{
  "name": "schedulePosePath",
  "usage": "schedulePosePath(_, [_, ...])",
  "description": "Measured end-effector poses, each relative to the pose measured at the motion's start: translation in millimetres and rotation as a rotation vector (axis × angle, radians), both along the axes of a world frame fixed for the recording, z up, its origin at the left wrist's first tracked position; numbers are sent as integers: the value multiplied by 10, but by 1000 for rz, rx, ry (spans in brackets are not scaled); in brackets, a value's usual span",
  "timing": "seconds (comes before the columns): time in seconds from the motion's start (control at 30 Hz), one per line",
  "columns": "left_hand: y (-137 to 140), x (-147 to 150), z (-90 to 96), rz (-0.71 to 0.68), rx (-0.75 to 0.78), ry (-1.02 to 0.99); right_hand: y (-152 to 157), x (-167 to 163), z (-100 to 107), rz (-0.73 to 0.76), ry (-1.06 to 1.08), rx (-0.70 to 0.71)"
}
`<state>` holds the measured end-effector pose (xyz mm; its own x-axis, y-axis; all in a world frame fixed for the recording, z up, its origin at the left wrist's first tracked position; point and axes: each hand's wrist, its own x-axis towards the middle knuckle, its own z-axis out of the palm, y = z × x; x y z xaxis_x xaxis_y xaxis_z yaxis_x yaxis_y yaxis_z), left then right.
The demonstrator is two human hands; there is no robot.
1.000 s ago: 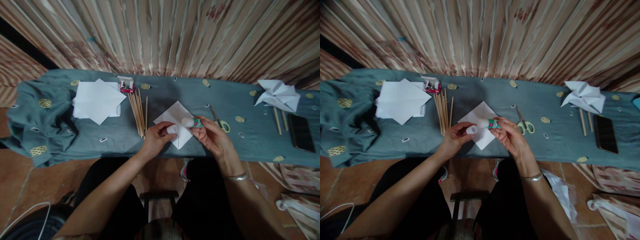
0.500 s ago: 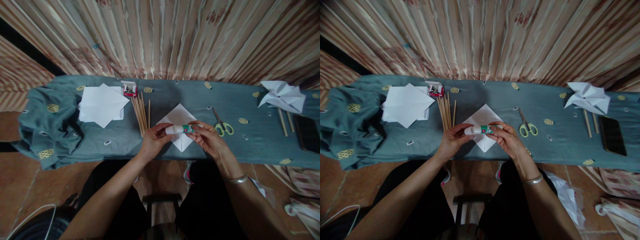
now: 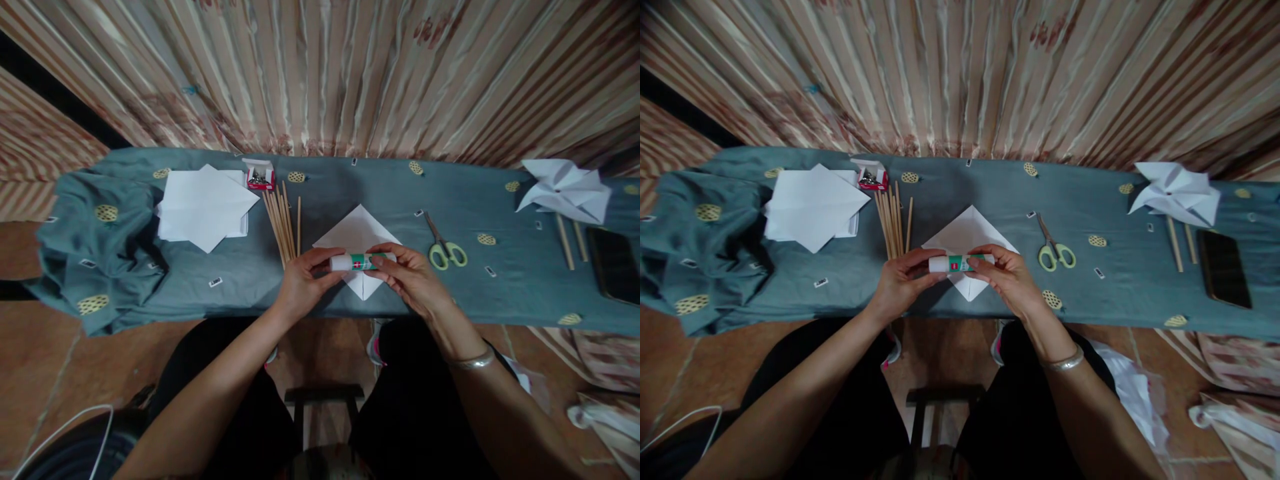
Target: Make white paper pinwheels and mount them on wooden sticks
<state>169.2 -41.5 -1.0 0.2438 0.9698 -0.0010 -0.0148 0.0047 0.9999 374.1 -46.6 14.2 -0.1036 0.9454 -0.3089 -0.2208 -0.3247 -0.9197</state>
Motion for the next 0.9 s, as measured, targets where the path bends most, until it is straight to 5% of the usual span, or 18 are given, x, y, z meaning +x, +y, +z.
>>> schedulePosePath(0.33, [-95,-215,30,-4,170,175,-44,-277,-58,48,2,6])
schedulePosePath(0.57, [-51,-455,136,87,98,205,27,-490,-27,78,-26,47])
schedulePosePath(0.73, [110,-858,173,489,81,254,125,-110,-48,-109,-270,219])
schedulePosePath(0.9, [175,-1199,17,592,56,426,76,424,-129,-198,-753,392])
